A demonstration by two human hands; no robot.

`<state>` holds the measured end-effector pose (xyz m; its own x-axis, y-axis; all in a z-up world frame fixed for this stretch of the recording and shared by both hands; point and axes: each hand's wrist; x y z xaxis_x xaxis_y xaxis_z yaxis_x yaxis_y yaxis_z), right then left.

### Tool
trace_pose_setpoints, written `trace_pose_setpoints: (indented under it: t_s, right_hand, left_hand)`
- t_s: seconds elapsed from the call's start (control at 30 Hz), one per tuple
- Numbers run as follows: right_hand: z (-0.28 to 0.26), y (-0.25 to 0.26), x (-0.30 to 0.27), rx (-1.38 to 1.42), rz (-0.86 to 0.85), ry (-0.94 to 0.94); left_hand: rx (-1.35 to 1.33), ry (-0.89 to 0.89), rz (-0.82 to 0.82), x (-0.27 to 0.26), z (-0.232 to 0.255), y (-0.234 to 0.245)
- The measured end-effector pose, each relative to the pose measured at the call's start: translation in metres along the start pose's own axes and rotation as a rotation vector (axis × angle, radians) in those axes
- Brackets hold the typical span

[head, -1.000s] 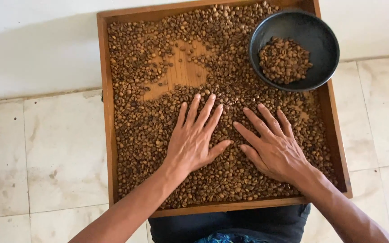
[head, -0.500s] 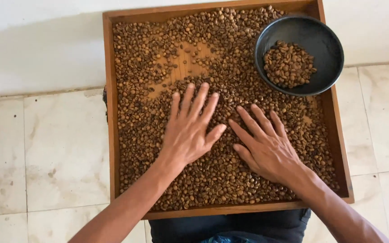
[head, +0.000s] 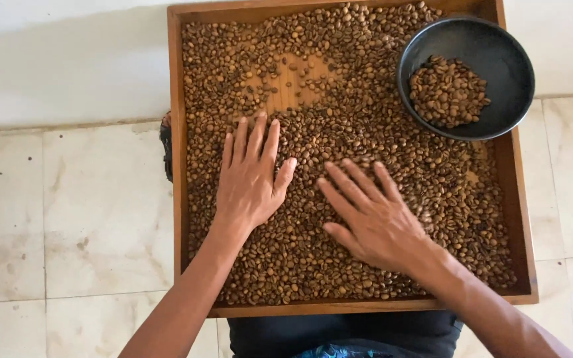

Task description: Manually sorting coffee beans on a wooden tray by spreading them and picking out specific beans to place in a bowl.

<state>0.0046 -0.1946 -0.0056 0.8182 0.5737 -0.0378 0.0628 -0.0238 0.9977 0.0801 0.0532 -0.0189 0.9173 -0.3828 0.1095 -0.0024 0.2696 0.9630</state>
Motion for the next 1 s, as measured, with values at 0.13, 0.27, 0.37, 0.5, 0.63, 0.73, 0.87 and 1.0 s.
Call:
trace_pose_setpoints:
  t_s: [0.13,0.27,0.37,0.5,0.63,0.73,0.87,1.0]
  right_hand:
    - [0.008,0.014,-0.016,0.133,-0.047,-0.062]
    - [0.005,0.017,-0.018,0.189,-0.041,-0.110]
    - [0.003,0.011,-0.019,0.187,-0.045,-0.123]
    - [-0.002,0.022,-0.011,0.204,-0.012,-0.174]
    - [-0.012,0.041,0.007,0.251,0.189,-0.177]
    - [-0.005,0.030,0.017,0.257,0.287,-0.239]
    - [-0.006,0.023,0.024,0.441,0.247,-0.295]
    - [-0.030,0.041,0.037,0.453,0.139,-0.190]
  left_hand:
    - [-0.040,-0.017,0.015,0.000,0.002,0.002]
    - [-0.063,-0.038,0.013,-0.002,0.004,-0.001]
    - [-0.082,-0.065,-0.011,-0.006,0.007,-0.001]
    - [-0.123,-0.093,-0.056,-0.005,0.010,-0.003]
    - [-0.285,-0.103,-0.127,0.003,0.002,0.008]
    - [-0.377,-0.156,0.057,0.010,-0.006,0.017]
    - [-0.353,-0.211,0.260,0.017,-0.016,0.005]
    - [-0.402,-0.249,0.277,0.020,-0.016,0.010]
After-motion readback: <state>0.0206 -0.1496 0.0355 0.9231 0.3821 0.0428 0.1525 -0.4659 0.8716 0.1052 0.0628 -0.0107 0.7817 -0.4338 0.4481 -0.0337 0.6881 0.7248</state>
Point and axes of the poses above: each hand's wrist, its own x-axis towards the middle knuckle, its own y-axis out of the back of the hand, z = x × y, and after that the axes turned 3 degrees about -z, right-handed
